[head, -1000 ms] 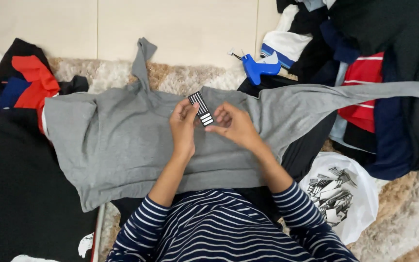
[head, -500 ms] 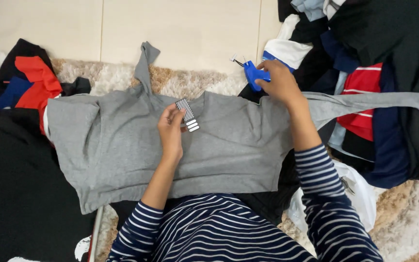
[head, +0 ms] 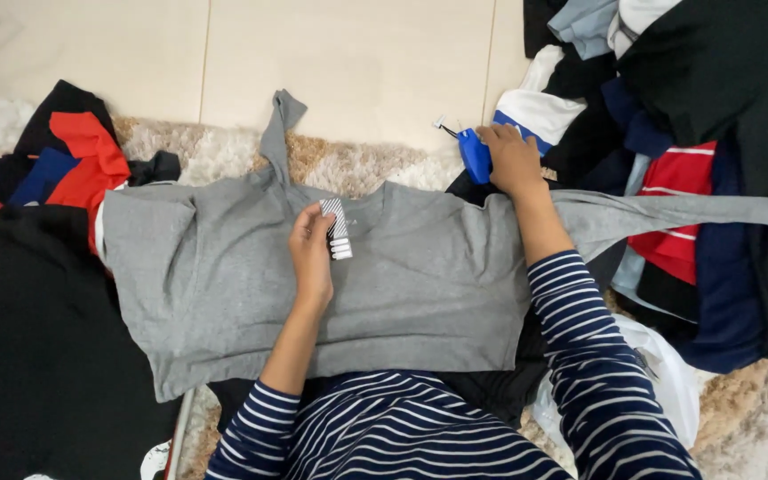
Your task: Attaching price or brand tags to various shirts using a manual tagging gun while sitting on the floor.
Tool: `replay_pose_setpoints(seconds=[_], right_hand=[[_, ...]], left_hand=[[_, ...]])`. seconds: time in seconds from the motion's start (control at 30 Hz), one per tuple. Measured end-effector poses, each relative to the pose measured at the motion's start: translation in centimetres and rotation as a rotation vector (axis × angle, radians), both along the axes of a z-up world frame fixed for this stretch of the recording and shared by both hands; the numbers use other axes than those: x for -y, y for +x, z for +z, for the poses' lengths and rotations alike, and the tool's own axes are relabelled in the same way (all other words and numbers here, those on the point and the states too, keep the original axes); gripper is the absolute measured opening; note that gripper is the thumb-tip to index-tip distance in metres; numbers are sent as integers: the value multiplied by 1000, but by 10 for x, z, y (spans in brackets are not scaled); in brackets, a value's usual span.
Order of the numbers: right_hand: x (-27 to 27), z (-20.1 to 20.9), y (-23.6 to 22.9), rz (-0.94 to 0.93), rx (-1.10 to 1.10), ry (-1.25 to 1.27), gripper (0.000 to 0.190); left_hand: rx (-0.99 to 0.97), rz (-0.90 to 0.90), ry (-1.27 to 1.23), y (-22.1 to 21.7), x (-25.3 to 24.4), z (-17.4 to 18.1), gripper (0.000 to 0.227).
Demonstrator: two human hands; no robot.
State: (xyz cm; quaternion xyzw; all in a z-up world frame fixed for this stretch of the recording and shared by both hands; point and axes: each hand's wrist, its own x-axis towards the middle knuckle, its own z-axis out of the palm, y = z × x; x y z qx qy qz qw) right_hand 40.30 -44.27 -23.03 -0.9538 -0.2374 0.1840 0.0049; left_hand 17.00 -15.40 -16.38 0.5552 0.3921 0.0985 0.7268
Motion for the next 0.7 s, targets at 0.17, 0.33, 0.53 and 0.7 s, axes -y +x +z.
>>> replay_pose_setpoints(seconds=[0.17,0.33,0.53,0.7], right_hand=[[2,-1,-1,3,28,17,83],[-17,35,-10,4,98,120,72],[-51,92,-50,-103,-113,596,71],[-81,120,-119,-218,-257,1042,35]], left_hand=[[-9,3,0,2,2,3,21],[0,-9,34,7,-1,-11,26],[63,3,31,13,0,-18,27],[92,2,34,13,1,-21,28]])
